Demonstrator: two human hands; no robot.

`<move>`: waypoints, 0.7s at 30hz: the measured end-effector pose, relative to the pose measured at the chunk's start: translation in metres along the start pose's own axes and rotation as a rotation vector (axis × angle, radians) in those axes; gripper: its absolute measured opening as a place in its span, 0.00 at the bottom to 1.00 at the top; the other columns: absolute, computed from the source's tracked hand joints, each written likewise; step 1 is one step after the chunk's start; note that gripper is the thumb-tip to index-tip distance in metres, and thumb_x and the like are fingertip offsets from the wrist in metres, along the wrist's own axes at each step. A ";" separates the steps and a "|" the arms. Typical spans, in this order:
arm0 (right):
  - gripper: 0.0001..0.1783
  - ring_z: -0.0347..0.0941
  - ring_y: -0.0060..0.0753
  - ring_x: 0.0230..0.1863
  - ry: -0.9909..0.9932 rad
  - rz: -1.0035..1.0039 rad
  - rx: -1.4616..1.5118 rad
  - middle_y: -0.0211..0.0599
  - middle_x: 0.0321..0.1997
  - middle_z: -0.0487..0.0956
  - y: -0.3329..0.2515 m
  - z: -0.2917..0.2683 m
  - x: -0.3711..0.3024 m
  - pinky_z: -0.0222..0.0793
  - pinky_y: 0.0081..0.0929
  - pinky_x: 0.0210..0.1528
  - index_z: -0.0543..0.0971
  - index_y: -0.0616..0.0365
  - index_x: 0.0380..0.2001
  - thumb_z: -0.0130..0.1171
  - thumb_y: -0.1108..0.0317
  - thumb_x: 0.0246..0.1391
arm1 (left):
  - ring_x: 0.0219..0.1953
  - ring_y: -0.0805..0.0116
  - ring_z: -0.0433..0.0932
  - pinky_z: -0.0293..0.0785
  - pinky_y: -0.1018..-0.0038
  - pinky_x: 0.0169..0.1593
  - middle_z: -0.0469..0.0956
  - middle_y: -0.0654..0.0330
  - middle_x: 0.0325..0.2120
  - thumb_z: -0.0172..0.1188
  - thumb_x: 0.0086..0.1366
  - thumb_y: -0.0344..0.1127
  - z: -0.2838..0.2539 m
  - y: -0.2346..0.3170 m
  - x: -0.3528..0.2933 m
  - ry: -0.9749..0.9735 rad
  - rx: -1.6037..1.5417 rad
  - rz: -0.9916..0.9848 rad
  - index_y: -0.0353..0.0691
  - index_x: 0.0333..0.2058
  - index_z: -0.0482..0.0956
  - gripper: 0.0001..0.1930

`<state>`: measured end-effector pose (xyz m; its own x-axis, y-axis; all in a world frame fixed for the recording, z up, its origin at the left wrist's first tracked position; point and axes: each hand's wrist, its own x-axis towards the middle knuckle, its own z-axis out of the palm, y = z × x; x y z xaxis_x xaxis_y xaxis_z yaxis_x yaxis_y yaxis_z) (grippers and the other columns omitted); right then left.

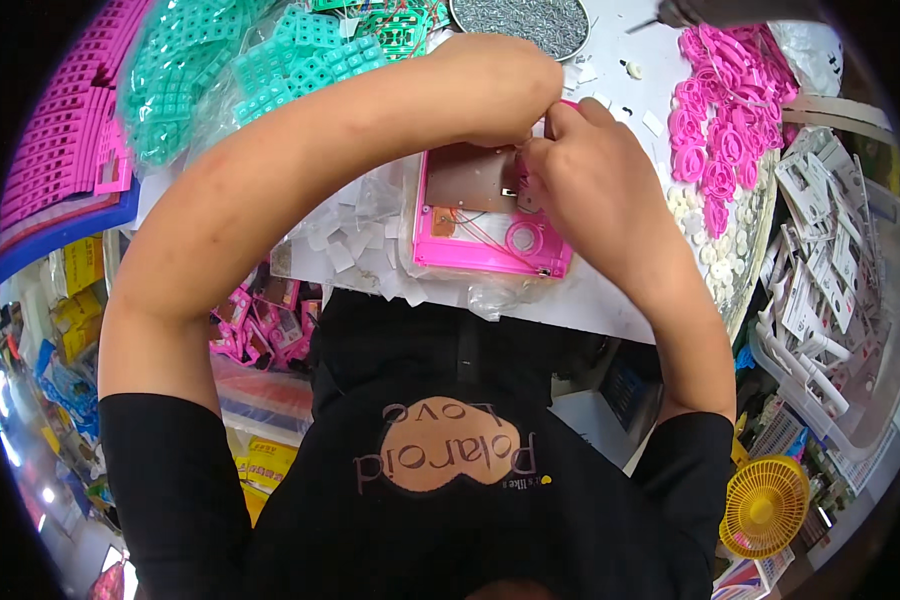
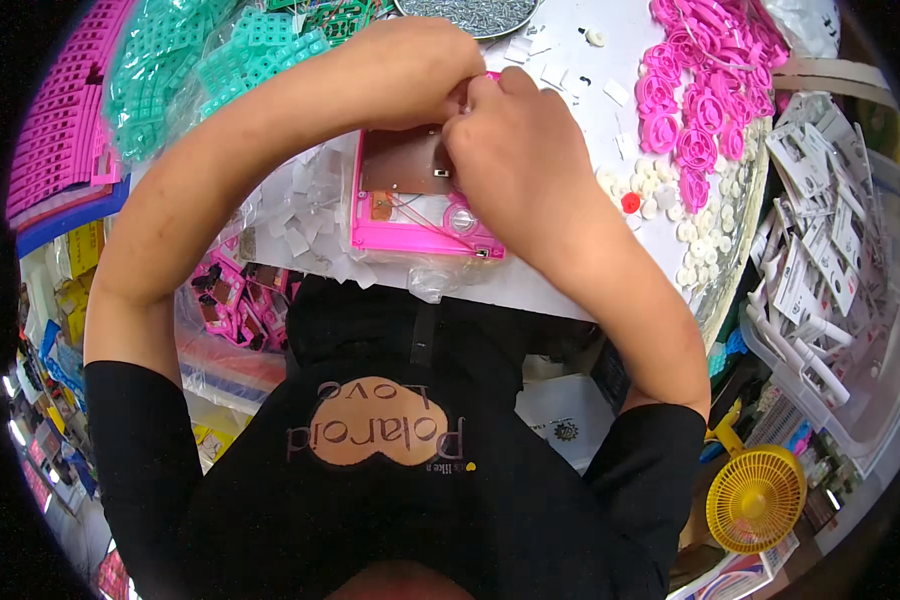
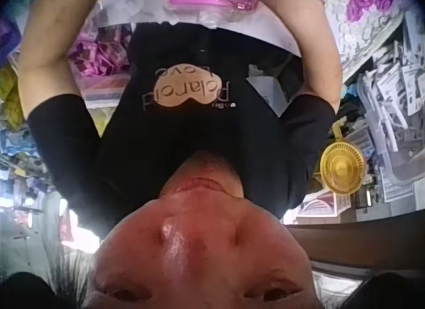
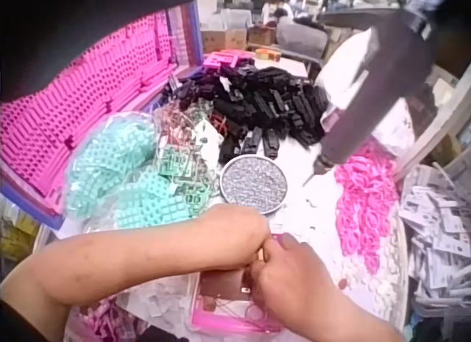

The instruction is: Assembling components of a pink electronic toy on a workbench.

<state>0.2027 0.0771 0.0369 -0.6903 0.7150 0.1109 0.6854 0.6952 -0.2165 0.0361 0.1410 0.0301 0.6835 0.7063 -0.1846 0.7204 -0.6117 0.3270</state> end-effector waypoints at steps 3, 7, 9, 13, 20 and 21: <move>0.06 0.78 0.49 0.37 -0.135 -0.022 0.028 0.47 0.29 0.80 0.010 -0.005 0.005 0.75 0.42 0.42 0.82 0.62 0.30 0.59 0.75 0.47 | 0.33 0.47 0.83 0.78 0.56 0.38 0.83 0.48 0.26 0.67 0.53 0.35 -0.010 0.006 0.011 -0.118 0.012 -0.032 0.36 0.29 0.84 0.08; 0.02 0.75 0.51 0.38 -0.135 0.061 0.081 0.45 0.31 0.79 0.017 -0.005 0.000 0.72 0.45 0.43 0.78 0.61 0.29 0.61 0.74 0.52 | 0.32 0.46 0.82 0.78 0.56 0.39 0.82 0.45 0.26 0.64 0.55 0.33 -0.011 -0.007 0.011 -0.149 -0.028 0.108 0.34 0.29 0.84 0.08; 0.03 0.75 0.50 0.39 -0.040 0.071 0.125 0.44 0.33 0.79 0.019 -0.001 -0.004 0.72 0.43 0.43 0.78 0.61 0.30 0.62 0.74 0.53 | 0.32 0.46 0.82 0.79 0.56 0.39 0.82 0.45 0.26 0.63 0.56 0.33 -0.007 -0.014 0.006 -0.101 -0.041 0.157 0.33 0.30 0.84 0.08; 0.08 0.71 0.47 0.44 0.297 0.029 0.215 0.38 0.39 0.79 0.025 0.033 -0.014 0.71 0.38 0.46 0.80 0.59 0.34 0.67 0.74 0.48 | 0.32 0.47 0.82 0.79 0.57 0.38 0.81 0.45 0.26 0.61 0.58 0.33 0.001 -0.015 0.002 -0.035 -0.048 0.153 0.34 0.29 0.84 0.08; 0.08 0.69 0.46 0.46 0.331 0.108 0.177 0.35 0.42 0.78 0.019 0.042 -0.011 0.67 0.38 0.50 0.81 0.58 0.30 0.70 0.72 0.47 | 0.32 0.47 0.82 0.79 0.57 0.38 0.81 0.46 0.26 0.61 0.59 0.35 -0.002 -0.013 0.000 -0.064 -0.059 0.099 0.35 0.29 0.84 0.09; 0.08 0.69 0.46 0.46 0.323 0.096 0.167 0.35 0.41 0.78 0.018 0.041 -0.010 0.68 0.38 0.50 0.81 0.58 0.30 0.70 0.72 0.46 | 0.32 0.47 0.82 0.79 0.57 0.38 0.81 0.46 0.25 0.61 0.59 0.35 -0.001 -0.014 0.000 -0.057 -0.056 0.108 0.35 0.29 0.84 0.09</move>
<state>0.2130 0.0795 -0.0080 -0.4983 0.7810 0.3766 0.6777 0.6217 -0.3927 0.0261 0.1501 0.0269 0.7637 0.6147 -0.1973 0.6353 -0.6611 0.3992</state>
